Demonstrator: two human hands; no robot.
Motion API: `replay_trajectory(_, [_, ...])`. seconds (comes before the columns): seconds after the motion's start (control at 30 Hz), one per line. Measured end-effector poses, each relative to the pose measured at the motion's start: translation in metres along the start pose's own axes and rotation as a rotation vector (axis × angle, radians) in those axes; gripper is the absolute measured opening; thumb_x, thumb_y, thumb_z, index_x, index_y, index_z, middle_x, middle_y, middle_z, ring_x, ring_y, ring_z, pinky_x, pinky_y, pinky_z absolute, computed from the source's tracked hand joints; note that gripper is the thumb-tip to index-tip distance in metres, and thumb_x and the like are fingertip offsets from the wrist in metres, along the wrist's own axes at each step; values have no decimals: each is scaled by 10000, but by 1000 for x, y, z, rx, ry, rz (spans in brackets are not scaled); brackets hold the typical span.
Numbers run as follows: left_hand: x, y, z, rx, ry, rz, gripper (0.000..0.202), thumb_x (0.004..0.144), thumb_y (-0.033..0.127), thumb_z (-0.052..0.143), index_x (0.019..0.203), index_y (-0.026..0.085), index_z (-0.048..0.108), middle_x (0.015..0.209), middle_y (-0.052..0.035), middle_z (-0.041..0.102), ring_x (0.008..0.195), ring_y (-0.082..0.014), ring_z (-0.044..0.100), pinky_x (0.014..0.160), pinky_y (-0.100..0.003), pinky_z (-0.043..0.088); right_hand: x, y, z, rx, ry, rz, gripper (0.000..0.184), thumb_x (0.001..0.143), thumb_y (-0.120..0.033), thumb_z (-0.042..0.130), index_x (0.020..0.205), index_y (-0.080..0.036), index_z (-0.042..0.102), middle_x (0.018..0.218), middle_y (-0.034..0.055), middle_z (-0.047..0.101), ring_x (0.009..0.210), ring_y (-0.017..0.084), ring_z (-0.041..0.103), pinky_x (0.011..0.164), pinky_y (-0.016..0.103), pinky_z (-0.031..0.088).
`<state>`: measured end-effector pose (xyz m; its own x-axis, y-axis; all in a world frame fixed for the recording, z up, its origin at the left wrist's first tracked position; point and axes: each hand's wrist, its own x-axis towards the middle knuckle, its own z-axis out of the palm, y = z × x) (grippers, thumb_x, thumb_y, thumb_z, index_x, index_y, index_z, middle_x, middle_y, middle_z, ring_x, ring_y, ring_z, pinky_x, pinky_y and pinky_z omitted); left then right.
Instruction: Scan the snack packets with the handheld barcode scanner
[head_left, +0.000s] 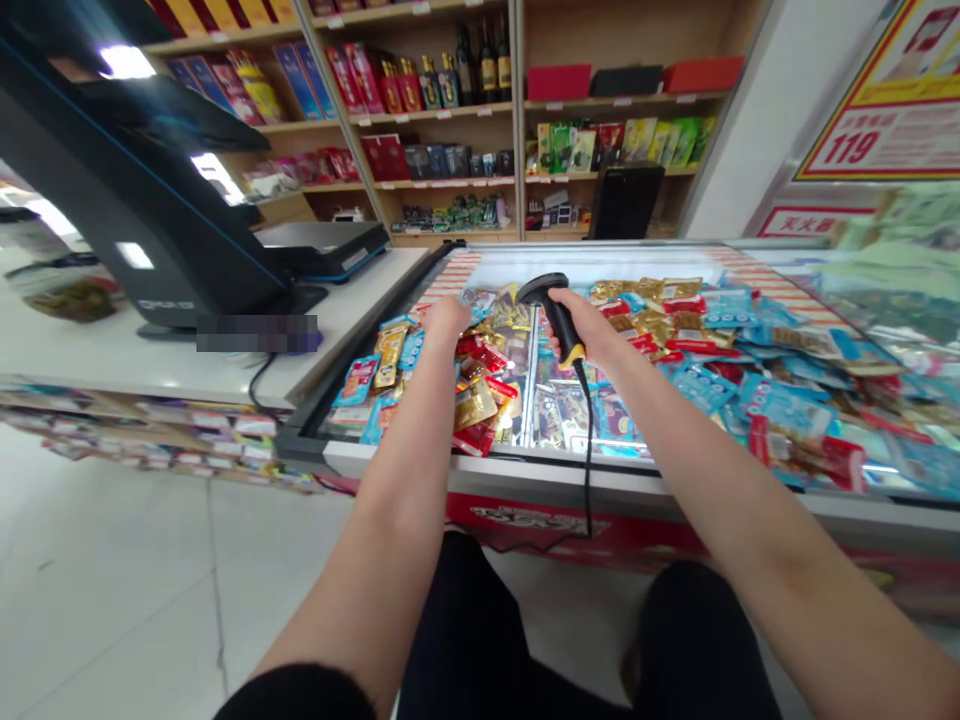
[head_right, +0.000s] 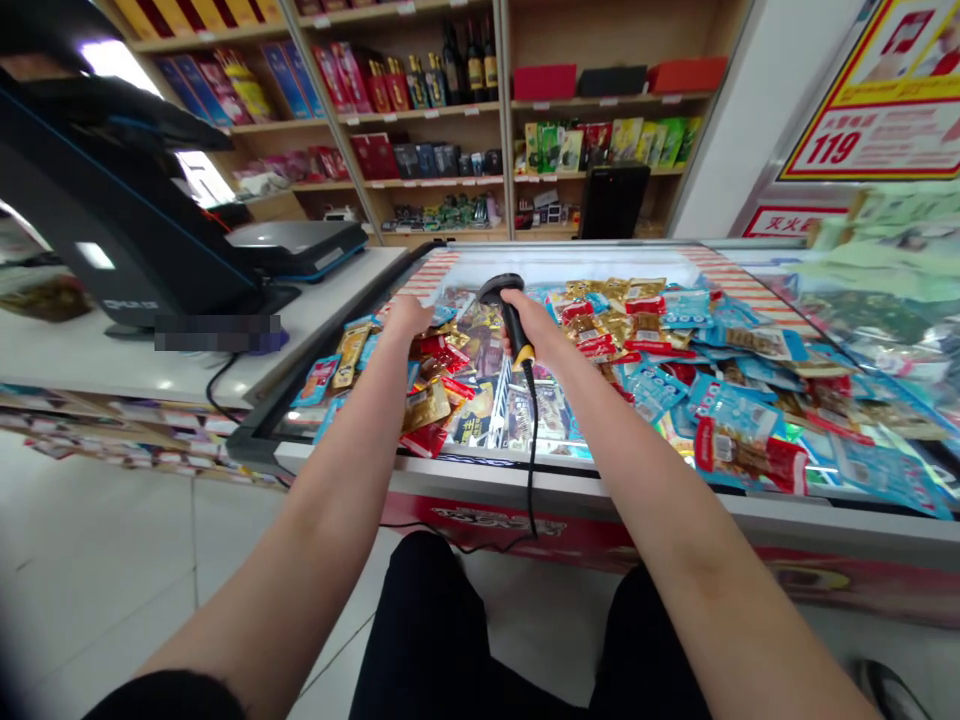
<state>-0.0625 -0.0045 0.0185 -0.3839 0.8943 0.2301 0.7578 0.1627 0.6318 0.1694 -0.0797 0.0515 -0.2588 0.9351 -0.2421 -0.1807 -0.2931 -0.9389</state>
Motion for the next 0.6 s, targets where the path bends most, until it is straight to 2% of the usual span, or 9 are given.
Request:
replay_trajectory(0.1, [-4,-1,0,301,-73,-41,359,796,313,618,1066,89,697,1247,-260,651,1255,-398,556,1075,-499,379,3,2,11,-2,-26,41,281,981,-389,409,813,-187,509,485,-1,546,347,124,491,320,228,407])
replay_trajectory(0.2, [-6,3,-1,385,-89,-9,462,766,325,661,1175,110,674,1253,-215,662,1255,-363,560,1067,-445,401,3,5,12,-3,-35,45,281,995,-380,399,823,-186,506,485,-7,545,350,120,494,327,224,413])
replay_trajectory(0.3, [-5,6,-2,274,-100,49,474,727,265,685,1186,142,679,1170,-157,709,1156,-317,624,976,-367,466,1,9,9,-8,-13,42,281,998,-389,416,816,-191,499,491,-8,551,354,118,495,330,222,415])
replay_trajectory(0.4, [-2,4,-1,77,-140,125,278,728,194,654,991,156,735,937,-93,748,973,-249,677,864,-292,494,-2,12,6,-14,8,45,285,999,-394,421,811,-194,498,491,-8,549,353,121,494,330,228,413])
replay_trajectory(0.53, [0,2,7,-170,-83,100,77,687,164,672,764,158,679,696,-25,669,763,-197,656,749,-280,504,-2,15,0,1,21,27,285,995,-402,426,817,-193,507,502,-6,556,356,121,497,328,232,410])
replay_trajectory(0.6, [-2,5,12,-300,-81,66,74,669,148,682,710,163,622,635,5,615,678,-172,627,699,-280,506,-1,16,-4,19,23,13,297,993,-413,427,813,-192,513,510,-5,559,358,119,499,327,233,410])
